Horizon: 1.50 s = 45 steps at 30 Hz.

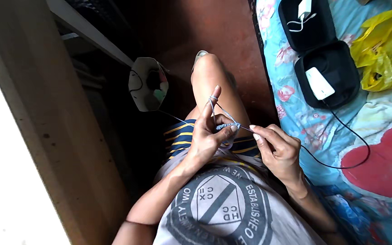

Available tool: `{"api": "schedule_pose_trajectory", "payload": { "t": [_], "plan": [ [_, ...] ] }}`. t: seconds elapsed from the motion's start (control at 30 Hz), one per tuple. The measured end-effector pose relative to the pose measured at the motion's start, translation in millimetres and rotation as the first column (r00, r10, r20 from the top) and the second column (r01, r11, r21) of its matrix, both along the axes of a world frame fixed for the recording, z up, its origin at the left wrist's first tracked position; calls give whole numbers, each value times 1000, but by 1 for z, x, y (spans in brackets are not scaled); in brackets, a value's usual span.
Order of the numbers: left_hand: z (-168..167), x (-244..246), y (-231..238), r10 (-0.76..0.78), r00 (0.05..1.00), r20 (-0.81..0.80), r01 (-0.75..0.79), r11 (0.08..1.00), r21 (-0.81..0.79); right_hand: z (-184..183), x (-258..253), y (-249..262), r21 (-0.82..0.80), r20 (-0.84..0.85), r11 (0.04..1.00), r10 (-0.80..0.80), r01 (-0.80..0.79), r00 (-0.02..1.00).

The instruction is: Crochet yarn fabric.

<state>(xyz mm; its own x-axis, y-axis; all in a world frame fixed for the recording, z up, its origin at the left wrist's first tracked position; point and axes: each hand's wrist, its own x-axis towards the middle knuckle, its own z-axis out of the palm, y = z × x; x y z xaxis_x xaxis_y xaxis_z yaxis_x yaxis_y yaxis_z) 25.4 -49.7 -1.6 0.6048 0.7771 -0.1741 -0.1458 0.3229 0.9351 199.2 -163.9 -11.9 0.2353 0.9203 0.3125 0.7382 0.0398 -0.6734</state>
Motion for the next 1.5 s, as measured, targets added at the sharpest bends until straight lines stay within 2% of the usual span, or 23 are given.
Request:
{"api": "schedule_pose_trajectory", "payload": {
  "t": [0.1, 0.2, 0.3, 0.37, 0.6, 0.7, 0.87, 0.97, 1.23, 1.5],
  "plan": [
    [-2, 0, -1, -23, 999, 33, 24, 1000, -20, -1, 0, 1, -69, -290, 996, 34, -57, 956],
    [-1, 1, -1, -33, 998, 46, 35, 999, -40, 0, -3, 3, -88, -519, 991, 42, -103, 854],
    [-2, 0, 0, -24, 997, 68, 28, 998, -60, 2, -4, 4, -116, -683, 986, 10, -122, 730],
    [-4, 0, 0, -16, 997, 73, 20, 998, -57, 1, -4, 3, -130, -723, 983, -3, -131, 691],
    [-4, 1, -1, -12, 996, 86, 16, 999, -43, -1, -9, 0, -161, -731, 980, -38, -118, 681],
    [-2, 1, -2, -23, 998, 67, 22, 1000, 9, -1, -13, 0, -152, -669, 983, -24, -106, 743],
    [-4, 1, -6, -37, 998, 42, 31, 991, 128, 4, -22, 4, -70, -470, 997, -17, -18, 882],
    [-4, 2, -6, -36, 999, 16, 33, 984, 177, 8, -27, 10, -47, -379, 998, -44, 29, 924],
    [-6, 2, -8, -40, 999, 10, 37, 979, 199, 14, -30, 14, -39, -383, 998, -52, 40, 922],
    [-6, 2, -8, -39, 999, -27, 45, 955, 294, 14, -34, 15, -16, -282, 996, -90, 89, 955]
  ]
}}
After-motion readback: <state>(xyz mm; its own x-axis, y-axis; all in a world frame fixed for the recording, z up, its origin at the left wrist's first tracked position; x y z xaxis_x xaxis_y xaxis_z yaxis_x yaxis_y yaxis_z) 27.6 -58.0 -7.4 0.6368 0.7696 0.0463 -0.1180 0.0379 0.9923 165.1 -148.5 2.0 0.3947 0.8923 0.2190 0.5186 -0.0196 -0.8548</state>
